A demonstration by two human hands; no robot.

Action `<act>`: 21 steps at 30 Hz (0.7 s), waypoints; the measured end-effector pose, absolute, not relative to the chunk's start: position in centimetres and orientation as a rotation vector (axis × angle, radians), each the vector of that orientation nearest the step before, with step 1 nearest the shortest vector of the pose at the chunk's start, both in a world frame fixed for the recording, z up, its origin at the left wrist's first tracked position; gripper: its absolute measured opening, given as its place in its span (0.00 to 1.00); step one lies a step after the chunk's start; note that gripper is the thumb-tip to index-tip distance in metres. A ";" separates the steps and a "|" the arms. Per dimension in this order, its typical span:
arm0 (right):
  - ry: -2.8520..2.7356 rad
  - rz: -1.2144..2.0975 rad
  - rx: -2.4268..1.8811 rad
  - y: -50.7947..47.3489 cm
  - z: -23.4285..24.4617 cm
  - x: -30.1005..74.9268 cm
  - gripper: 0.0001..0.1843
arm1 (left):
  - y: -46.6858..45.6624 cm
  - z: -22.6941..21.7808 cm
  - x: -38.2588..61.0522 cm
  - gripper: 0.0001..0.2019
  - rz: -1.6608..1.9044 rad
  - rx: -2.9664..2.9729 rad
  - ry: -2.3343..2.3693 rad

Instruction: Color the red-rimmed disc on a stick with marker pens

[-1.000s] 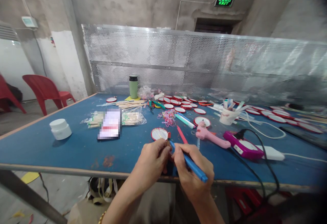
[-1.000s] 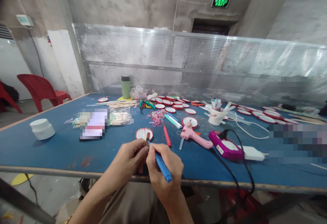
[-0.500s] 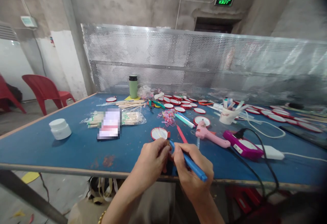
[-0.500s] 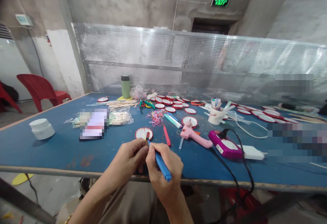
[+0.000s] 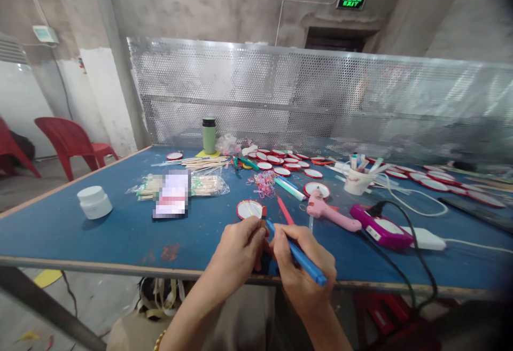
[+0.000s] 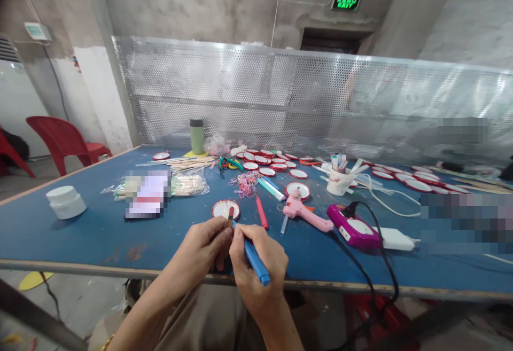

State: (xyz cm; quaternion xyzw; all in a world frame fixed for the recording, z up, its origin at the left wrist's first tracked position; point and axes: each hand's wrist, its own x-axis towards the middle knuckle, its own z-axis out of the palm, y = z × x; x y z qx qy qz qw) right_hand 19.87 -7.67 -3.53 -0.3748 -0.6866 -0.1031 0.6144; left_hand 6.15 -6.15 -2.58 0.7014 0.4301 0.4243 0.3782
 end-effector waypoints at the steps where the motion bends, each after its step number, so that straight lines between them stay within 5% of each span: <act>1: -1.585 -0.226 -0.863 -7.7 -3.5 19.9 0.04 | -6.1 -2.6 6.2 0.14 1.083 1.793 1.100; 21: -1.567 -0.200 -0.868 -7.8 -3.7 20.0 0.04 | -6.1 -2.6 6.0 0.14 1.062 1.734 1.017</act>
